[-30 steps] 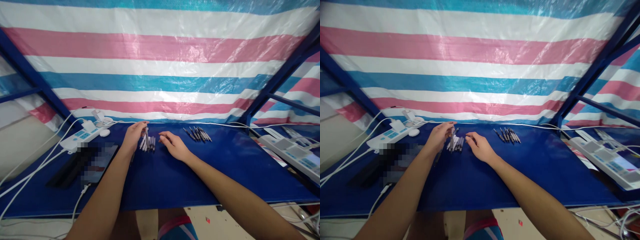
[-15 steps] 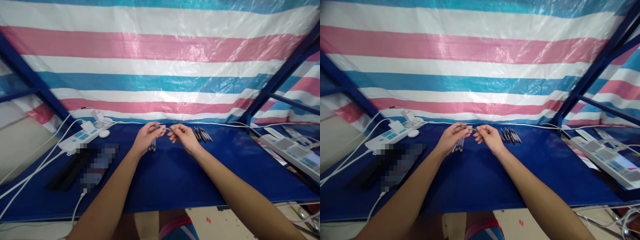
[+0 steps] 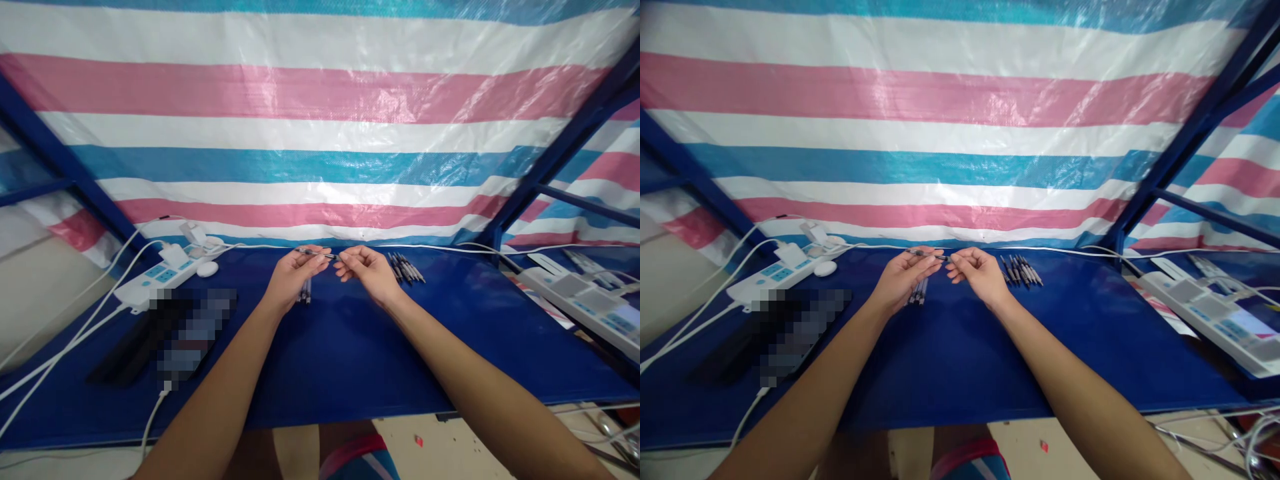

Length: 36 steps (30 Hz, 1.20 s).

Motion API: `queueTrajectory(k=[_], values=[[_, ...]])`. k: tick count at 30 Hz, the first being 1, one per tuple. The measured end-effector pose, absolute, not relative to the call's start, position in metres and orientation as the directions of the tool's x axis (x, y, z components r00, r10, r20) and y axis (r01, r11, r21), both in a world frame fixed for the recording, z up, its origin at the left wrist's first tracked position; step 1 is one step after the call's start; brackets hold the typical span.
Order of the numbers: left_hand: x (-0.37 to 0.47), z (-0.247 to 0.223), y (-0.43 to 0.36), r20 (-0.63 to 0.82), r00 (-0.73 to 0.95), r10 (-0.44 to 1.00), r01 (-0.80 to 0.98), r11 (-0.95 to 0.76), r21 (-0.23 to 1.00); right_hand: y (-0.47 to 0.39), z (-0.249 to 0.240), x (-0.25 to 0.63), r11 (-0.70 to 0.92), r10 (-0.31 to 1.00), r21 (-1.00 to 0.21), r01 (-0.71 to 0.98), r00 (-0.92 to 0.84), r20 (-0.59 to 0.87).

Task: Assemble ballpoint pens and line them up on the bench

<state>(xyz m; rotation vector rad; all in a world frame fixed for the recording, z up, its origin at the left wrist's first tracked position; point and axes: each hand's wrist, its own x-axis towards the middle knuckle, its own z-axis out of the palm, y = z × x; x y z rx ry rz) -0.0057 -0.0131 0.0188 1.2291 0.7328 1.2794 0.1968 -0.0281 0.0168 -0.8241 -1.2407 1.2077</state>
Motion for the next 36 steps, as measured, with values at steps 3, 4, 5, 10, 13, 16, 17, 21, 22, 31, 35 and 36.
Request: queueTrajectory(k=[3,4,5,10,13,16,17,21,22,31,35,36], values=[[-0.0056,0.0198,-0.0132,0.223,0.199,0.954,-0.284,-0.161,0.945,-0.0275,0.0161,0.1963,0.257,0.956,-0.943,-0.214,-0.084,0.28],[-0.0055,0.0199,-0.0131,0.229,0.199,0.953,-0.277,-0.17,0.946,-0.0271,0.0158,0.1964,0.273,0.953,-0.939,-0.208,-0.076,0.294],[-0.0054,0.0199,-0.013,0.235,0.195,0.952,-0.272,-0.177,0.946,-0.0268,0.0153,0.1965,0.289,0.949,-0.936,-0.201,-0.069,0.308],[-0.0026,0.0179,-0.0118,0.23,0.143,0.962,-0.301,-0.179,0.937,-0.0272,0.0142,0.1955,0.359,0.925,-0.91,-0.21,-0.053,0.377],[-0.0009,0.017,-0.011,0.22,0.133,0.966,-0.357,-0.16,0.92,-0.0286,0.0159,0.195,0.327,0.936,-0.918,-0.223,-0.057,0.347],[-0.0003,0.0178,-0.0108,0.228,0.145,0.963,-0.393,-0.156,0.906,-0.029,0.018,0.1961,0.256,0.956,-0.945,-0.204,-0.092,0.279],[-0.0005,0.0183,-0.0109,0.234,0.154,0.96,-0.394,-0.158,0.906,-0.0289,0.0185,0.1966,0.25,0.956,-0.946,-0.205,-0.102,0.274],[-0.0026,0.0199,-0.0109,0.245,0.17,0.955,-0.39,-0.163,0.906,-0.0282,0.0196,0.1979,0.307,0.937,-0.92,-0.243,-0.094,0.338],[-0.0031,0.0198,-0.0108,0.244,0.168,0.955,-0.392,-0.163,0.906,-0.0281,0.0197,0.1981,0.303,0.937,-0.92,-0.248,-0.096,0.335],[-0.0031,0.0186,-0.0101,0.228,0.163,0.96,-0.385,-0.151,0.911,-0.026,0.0175,0.1992,0.307,0.938,-0.927,-0.217,-0.098,0.333],[-0.0043,0.0195,-0.0102,0.23,0.17,0.958,-0.388,-0.15,0.91,-0.0273,0.0181,0.1977,0.239,0.954,-0.948,-0.211,-0.128,0.269],[-0.0043,0.0195,-0.0103,0.234,0.178,0.956,-0.387,-0.151,0.91,-0.0275,0.0181,0.1976,0.229,0.957,-0.952,-0.202,-0.133,0.258]])
